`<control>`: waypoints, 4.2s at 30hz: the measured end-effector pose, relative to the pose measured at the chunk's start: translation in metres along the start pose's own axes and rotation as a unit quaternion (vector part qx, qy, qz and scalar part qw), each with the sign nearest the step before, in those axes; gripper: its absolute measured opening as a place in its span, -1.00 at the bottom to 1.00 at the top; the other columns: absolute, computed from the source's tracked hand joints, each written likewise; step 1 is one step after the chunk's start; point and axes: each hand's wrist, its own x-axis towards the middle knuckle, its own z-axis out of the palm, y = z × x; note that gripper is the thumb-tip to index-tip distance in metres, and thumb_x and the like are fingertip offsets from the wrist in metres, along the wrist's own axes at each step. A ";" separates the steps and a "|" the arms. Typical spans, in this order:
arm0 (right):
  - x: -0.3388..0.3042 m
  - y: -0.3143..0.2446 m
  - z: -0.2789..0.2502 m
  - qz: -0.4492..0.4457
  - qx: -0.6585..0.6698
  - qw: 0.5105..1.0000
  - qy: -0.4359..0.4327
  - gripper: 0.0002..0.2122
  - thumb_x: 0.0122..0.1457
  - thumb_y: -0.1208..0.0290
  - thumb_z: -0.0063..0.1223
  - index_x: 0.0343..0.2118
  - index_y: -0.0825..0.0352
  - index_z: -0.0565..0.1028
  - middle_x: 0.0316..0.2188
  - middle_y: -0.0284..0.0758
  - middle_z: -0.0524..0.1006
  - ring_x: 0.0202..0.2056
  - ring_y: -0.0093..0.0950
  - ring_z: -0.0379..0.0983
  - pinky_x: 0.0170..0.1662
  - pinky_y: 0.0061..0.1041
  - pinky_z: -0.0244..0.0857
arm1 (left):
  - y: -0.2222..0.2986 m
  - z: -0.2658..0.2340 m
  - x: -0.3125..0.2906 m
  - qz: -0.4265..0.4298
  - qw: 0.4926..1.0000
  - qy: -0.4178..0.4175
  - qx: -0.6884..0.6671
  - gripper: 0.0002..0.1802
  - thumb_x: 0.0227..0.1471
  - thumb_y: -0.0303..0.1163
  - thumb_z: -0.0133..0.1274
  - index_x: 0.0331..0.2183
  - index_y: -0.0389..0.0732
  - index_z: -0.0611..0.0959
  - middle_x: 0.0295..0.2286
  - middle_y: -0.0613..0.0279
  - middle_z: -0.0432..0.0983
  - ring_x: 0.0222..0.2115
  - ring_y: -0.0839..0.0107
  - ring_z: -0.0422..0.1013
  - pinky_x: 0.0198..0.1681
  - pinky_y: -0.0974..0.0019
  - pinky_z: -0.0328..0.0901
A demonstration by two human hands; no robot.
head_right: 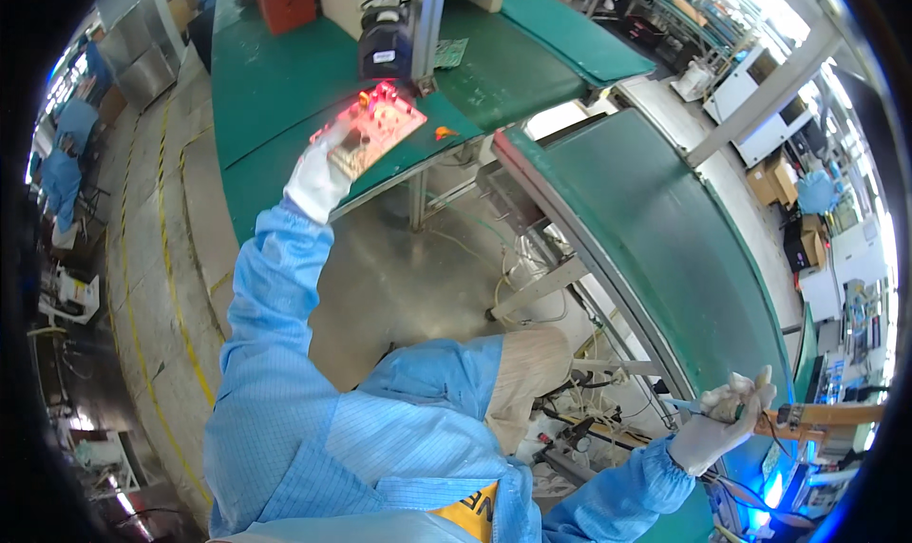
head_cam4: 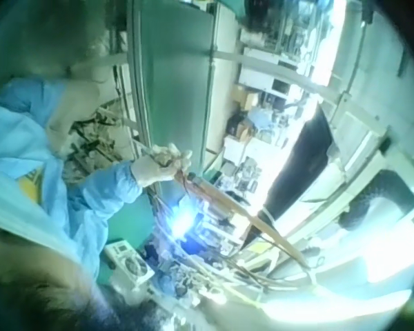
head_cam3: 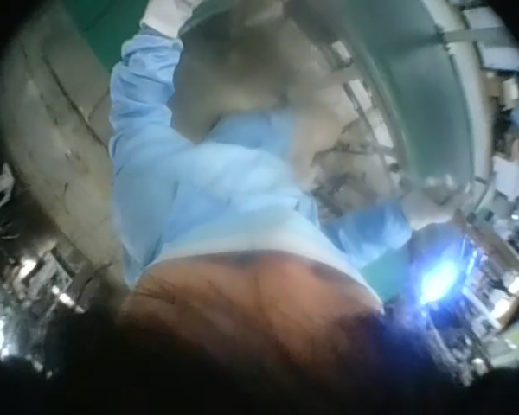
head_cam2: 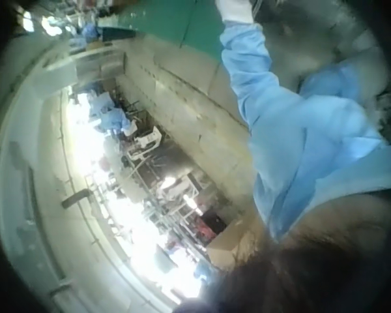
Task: Manually picking up circuit boards and using an electric screwdriver to secure components.
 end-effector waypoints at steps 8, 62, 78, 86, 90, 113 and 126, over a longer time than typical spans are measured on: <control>-0.005 -0.005 0.006 0.032 0.052 0.995 -0.080 -0.56 0.24 0.14 -0.26 0.10 0.30 0.29 -0.42 -0.45 0.40 -0.56 -0.76 0.25 -0.59 -0.81 0.10 | -0.067 0.081 -0.066 -0.195 0.976 -0.080 -0.053 -0.54 0.05 -0.65 -0.12 0.04 -0.38 0.35 -0.04 -0.08 0.38 -0.05 0.13 0.38 0.05 0.10 0.31; -0.024 0.008 0.047 0.008 0.150 0.966 -0.208 -0.59 0.27 0.10 -0.27 -0.18 0.41 0.42 -0.54 -0.21 0.46 -0.67 -0.57 0.37 -0.66 -0.63 0.33 | -0.183 0.191 -0.186 -0.319 0.832 -0.419 0.174 -0.61 0.07 -0.43 0.04 -0.08 -0.41 0.44 -0.26 0.16 0.52 -0.23 0.50 0.45 -0.14 0.41 0.37; -0.023 0.010 0.058 -0.145 0.020 0.984 -0.102 -0.63 0.21 0.12 -0.14 -0.36 0.40 0.51 -0.66 -0.27 0.41 -0.73 -0.56 0.32 -0.79 -0.67 0.16 | -0.199 0.168 -0.184 -0.262 0.823 -0.452 0.222 -0.69 0.11 -0.38 -0.02 -0.15 -0.39 0.52 -0.28 0.12 0.52 -0.26 0.46 0.45 -0.19 0.38 0.36; -0.012 0.017 0.038 -0.045 0.111 0.981 -0.150 -0.61 0.30 0.19 -0.29 -0.17 0.46 0.45 -0.49 -0.27 0.48 -0.54 -0.56 0.39 -0.49 -0.65 0.29 | -0.185 0.174 -0.185 -0.460 0.847 -0.264 0.017 -0.67 0.07 -0.45 0.03 -0.10 -0.34 0.51 -0.20 0.17 0.52 -0.22 0.45 0.46 -0.15 0.39 0.36; -0.012 0.018 0.044 -0.029 0.097 0.987 -0.124 -0.60 0.29 0.15 -0.29 -0.16 0.44 0.44 -0.51 -0.29 0.47 -0.55 -0.58 0.38 -0.49 -0.65 0.29 | -0.179 0.191 -0.191 -0.524 0.822 -0.214 -0.066 -0.62 0.04 -0.45 0.06 -0.07 -0.33 0.48 -0.19 0.13 0.51 -0.20 0.38 0.47 -0.11 0.34 0.38; -0.010 0.018 0.042 -0.092 0.016 0.992 -0.080 -0.55 0.17 -0.02 -0.11 -0.36 0.40 0.48 -0.62 -0.26 0.42 -0.67 -0.53 0.30 -0.76 -0.66 0.09 | -0.163 0.195 -0.194 -0.500 0.839 -0.204 -0.061 -0.64 0.05 -0.42 0.06 -0.09 -0.34 0.47 -0.20 0.13 0.50 -0.17 0.36 0.45 -0.08 0.32 0.36; -0.001 0.032 0.027 -0.061 0.123 0.985 -0.107 -0.66 0.29 0.24 -0.27 -0.16 0.42 0.46 -0.48 -0.23 0.52 -0.52 -0.54 0.46 -0.53 -0.64 0.39 | -0.161 0.198 -0.196 -0.522 0.836 -0.157 -0.056 -0.66 0.02 -0.51 0.08 -0.11 -0.32 0.50 -0.20 0.13 0.50 -0.18 0.38 0.45 -0.10 0.33 0.37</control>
